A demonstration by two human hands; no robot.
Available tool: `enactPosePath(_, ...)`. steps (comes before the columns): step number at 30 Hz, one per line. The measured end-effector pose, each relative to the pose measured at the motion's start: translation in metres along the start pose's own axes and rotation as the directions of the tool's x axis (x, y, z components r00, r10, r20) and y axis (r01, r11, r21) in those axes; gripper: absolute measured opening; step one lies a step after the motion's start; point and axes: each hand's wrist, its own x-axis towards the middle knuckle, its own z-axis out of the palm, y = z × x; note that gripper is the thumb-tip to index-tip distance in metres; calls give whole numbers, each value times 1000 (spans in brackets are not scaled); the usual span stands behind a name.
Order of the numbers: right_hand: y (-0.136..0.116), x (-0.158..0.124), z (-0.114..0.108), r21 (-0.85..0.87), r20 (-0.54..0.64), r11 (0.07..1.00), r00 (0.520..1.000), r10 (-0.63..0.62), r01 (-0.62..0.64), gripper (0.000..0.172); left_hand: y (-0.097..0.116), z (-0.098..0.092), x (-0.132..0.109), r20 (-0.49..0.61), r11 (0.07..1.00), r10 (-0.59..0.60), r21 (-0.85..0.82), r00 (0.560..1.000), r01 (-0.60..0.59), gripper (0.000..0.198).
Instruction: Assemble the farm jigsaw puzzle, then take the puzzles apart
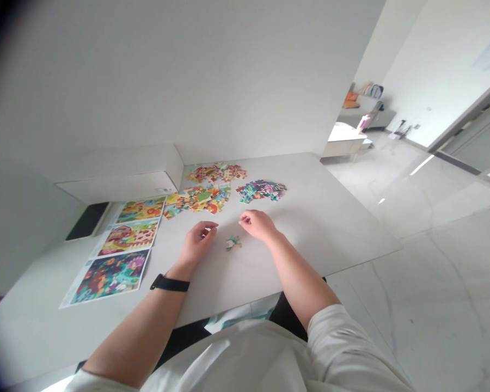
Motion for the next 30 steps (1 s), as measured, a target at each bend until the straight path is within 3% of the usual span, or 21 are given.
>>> enactPosePath(6, 37, 19, -40, -129, 62, 985, 990, 124, -115, 16, -4, 1, 0, 25, 1000, 17, 14, 1000, -18, 23)
enactPosePath(11, 78, 40, -80, -289, -11, 924, 966, 259, -251, 20, -2, 1, -1, 48, 1000, 3, 4, 999, -3, 24)
enactPosePath(15, 95, 54, -96, -400, -114, 860, 949, 295, -316, 23, 0, 0, -3, 67, 1000, -27, -8, 997, 28, 29)
enactPosePath(18, 98, 64, -95, -454, -229, 828, 941, 248, -329, 36, 1, 0, -4, 70, 999, -42, -10, 997, 43, 30)
enactPosePath(20, 96, 72, -89, -472, -246, 825, 945, 215, -310, 51, 2, -1, -5, 81, 999, -51, -8, 995, 52, 31)
enactPosePath(25, 85, 96, -67, -508, -176, 829, 970, 166, -234, 87, 0, -1, -4, 104, 997, -73, -28, 992, 77, 35)
enactPosePath(30, 75, 119, -44, -536, -90, 833, 991, 102, -135, 96, -6, 1, -4, 117, 995, -81, -44, 990, 86, 35)
